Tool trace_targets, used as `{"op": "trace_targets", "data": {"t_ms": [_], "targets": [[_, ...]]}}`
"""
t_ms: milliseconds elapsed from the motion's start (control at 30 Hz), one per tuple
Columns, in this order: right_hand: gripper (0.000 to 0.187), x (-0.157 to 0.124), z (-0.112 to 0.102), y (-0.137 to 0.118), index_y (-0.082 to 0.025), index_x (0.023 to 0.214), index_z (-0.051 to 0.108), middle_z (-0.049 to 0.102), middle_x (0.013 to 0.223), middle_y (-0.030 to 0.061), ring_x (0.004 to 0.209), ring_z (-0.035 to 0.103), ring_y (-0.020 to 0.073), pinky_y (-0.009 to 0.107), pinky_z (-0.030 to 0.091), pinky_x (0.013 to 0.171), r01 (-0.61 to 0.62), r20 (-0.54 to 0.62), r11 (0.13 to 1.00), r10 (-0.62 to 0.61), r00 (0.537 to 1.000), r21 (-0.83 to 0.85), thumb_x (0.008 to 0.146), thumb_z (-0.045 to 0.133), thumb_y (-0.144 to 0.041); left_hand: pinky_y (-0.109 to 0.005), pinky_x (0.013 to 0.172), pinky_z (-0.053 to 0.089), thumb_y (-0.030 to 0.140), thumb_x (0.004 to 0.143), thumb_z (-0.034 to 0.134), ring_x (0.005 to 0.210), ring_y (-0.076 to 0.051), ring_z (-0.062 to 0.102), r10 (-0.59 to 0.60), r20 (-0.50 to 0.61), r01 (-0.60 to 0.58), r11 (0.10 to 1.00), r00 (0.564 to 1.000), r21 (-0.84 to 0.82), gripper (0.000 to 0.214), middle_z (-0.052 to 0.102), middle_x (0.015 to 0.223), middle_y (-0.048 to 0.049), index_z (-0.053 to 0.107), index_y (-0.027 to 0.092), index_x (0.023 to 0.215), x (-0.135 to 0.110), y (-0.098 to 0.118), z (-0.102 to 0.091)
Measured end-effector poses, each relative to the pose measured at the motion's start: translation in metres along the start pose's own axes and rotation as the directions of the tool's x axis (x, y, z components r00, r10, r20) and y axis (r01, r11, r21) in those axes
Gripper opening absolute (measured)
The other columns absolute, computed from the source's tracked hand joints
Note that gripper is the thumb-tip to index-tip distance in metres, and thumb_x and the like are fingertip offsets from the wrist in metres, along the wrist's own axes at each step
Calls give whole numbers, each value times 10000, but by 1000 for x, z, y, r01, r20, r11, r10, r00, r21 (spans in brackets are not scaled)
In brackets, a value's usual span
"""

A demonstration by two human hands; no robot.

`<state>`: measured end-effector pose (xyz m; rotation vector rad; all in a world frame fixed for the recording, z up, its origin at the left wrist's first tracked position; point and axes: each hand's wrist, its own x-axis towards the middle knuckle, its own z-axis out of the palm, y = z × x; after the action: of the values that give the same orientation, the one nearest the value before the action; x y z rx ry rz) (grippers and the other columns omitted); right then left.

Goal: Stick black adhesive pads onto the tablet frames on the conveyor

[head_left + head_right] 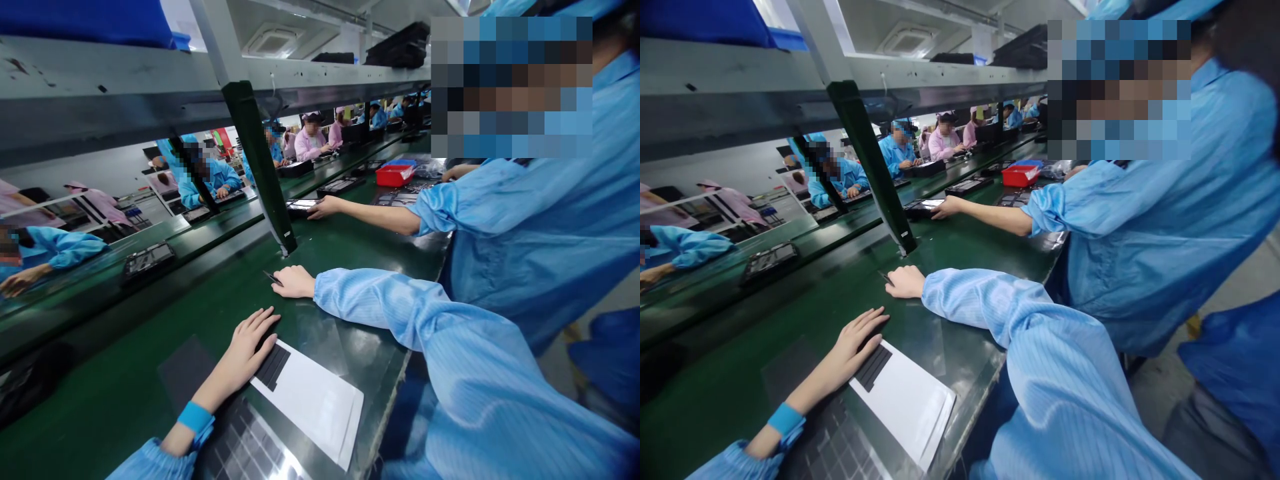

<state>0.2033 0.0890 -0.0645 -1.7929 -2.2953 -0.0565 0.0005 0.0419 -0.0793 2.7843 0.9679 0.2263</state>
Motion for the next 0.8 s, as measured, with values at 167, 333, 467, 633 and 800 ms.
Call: {"op": "trace_targets", "data": {"t_ms": [167,333,467,633,800], "targets": [[357,2,3,1,-156,988,600,653,987,119,893,624,261,336,444,709,9,-1,1000,-9,1000,-1,858,353,-380,-491,1060,243,416,932,264,1317,-251,252,4,0,-4,1000,1000,-3,434,352,1406,-55,415,221,1289,0,-1,1],[361,2,4,1,-158,991,597,652,983,121,895,622,271,345,442,705,10,0,1000,-10,1000,-1,859,345,-380,-496,1057,245,416,932,261,1321,-251,247,-1,7,1,1000,1000,-4,432,349,1408,-49,411,230,1292,0,0,1],[359,1,2,1,-157,994,596,649,993,124,900,621,266,343,440,710,8,8,1000,-8,1000,1,862,346,-379,-499,1046,263,409,931,269,1313,-260,265,0,-3,0,1000,1000,-2,426,362,1400,-55,421,231,1286,0,1,0],[352,0,0,0,-155,989,600,649,997,124,905,621,259,336,440,720,2,12,1000,-2,1000,7,863,354,-373,-486,1047,269,400,933,273,1309,-253,275,6,-18,-6,1000,1000,5,419,360,1401,-56,423,229,1285,-1,0,1],[348,0,0,0,-156,979,606,655,979,119,890,626,259,331,445,706,3,5,1000,-3,1000,12,854,365,-375,-486,1048,269,400,933,280,1307,-253,279,5,-20,-5,1000,1000,11,417,361,1402,-53,425,229,1285,-1,0,1]]}}
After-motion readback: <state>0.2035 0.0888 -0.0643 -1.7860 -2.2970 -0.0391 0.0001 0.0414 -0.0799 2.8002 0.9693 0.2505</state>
